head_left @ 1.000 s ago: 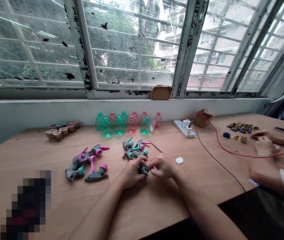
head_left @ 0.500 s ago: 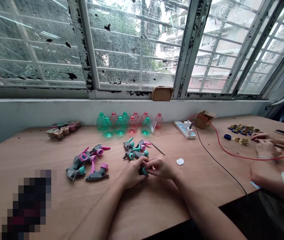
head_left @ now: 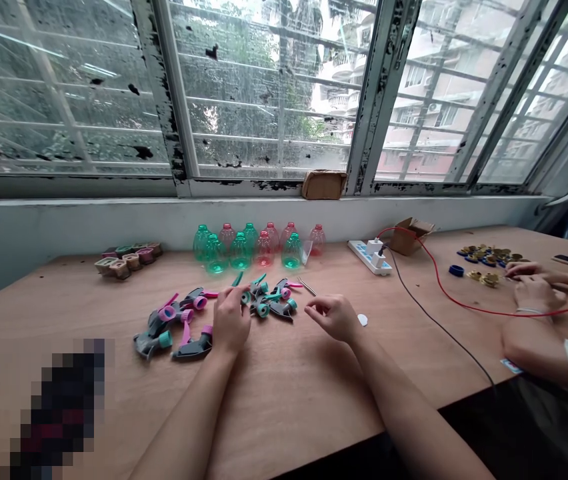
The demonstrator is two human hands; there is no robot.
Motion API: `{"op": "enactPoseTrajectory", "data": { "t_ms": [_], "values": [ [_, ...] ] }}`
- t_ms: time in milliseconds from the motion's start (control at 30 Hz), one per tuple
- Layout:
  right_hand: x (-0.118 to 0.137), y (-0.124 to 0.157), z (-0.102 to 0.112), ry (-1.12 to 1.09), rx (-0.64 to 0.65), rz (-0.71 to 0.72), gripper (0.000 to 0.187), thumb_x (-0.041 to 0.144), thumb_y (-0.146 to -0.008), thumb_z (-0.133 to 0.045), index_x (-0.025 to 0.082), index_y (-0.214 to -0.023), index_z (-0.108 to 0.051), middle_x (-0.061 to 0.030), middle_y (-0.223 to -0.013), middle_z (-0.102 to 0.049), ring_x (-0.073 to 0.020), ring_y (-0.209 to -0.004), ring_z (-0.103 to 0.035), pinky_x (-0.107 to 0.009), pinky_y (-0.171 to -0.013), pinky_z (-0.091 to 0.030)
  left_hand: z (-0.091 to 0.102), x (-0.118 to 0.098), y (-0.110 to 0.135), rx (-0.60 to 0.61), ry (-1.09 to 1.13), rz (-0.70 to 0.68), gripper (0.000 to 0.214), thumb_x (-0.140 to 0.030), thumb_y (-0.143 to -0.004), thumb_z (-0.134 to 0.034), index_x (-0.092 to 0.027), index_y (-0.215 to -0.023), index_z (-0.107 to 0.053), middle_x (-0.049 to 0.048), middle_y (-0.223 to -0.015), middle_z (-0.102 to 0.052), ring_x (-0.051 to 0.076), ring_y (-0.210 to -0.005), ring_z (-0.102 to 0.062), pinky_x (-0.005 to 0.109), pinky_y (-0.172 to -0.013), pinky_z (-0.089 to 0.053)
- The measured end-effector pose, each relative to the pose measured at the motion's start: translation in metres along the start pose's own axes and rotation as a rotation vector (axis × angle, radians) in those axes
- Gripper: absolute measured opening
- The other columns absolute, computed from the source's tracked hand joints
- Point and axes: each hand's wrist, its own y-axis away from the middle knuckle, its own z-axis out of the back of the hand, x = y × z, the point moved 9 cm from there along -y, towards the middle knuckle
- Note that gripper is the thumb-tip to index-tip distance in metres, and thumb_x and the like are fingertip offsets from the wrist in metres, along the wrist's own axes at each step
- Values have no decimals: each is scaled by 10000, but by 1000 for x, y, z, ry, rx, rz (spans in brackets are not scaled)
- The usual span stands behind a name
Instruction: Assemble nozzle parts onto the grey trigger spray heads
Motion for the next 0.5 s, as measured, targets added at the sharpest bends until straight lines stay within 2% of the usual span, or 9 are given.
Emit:
{"op": "enactPoseTrajectory", "data": {
  "t_ms": [100,167,333,500],
  "values": [
    [-16,-2,2,46,-7,-76,215,346,-840,-580,205,-747,-714,-7,-575,-625,-123,-535,-539,-233,-550,-358,-9,23,-2,46,-62,94,424,-55,-756,-435,-215,-1113,-598,79,-1037,-649,278,-1082,-505,401,-959,-424],
    [-20,-2,-2,43,1,-95,217,346,-839,-578,206,-749,-717,-4,-575,-628,-121,-531,-540,-231,-543,-358,-17,29,-3,85,-58,109,401,-89,-775,-449,-223,-1127,-586,73,-1061,-650,277,-1074,-516,411,-960,-426],
    [-20,-1,-21,1,61,-65,197,327,-825,-595,198,-737,-715,-7,-601,-645,-113,-534,-537,-222,-530,-360,-33,23,-3,163,43,44,496,-77,-763,-447,-192,-1243,-492,86,-1263,-550,240,-1217,-471,397,-1069,-351],
    [-20,0,-28,-61,108,-55,169,293,-824,-605,185,-756,-715,-15,-649,-670,-112,-559,-555,-224,-548,-375,-36,25,-1,194,56,77,484,-99,-785,-448,-177,-1263,-458,101,-1267,-522,242,-1225,-464,401,-1071,-353]
  ]
}}
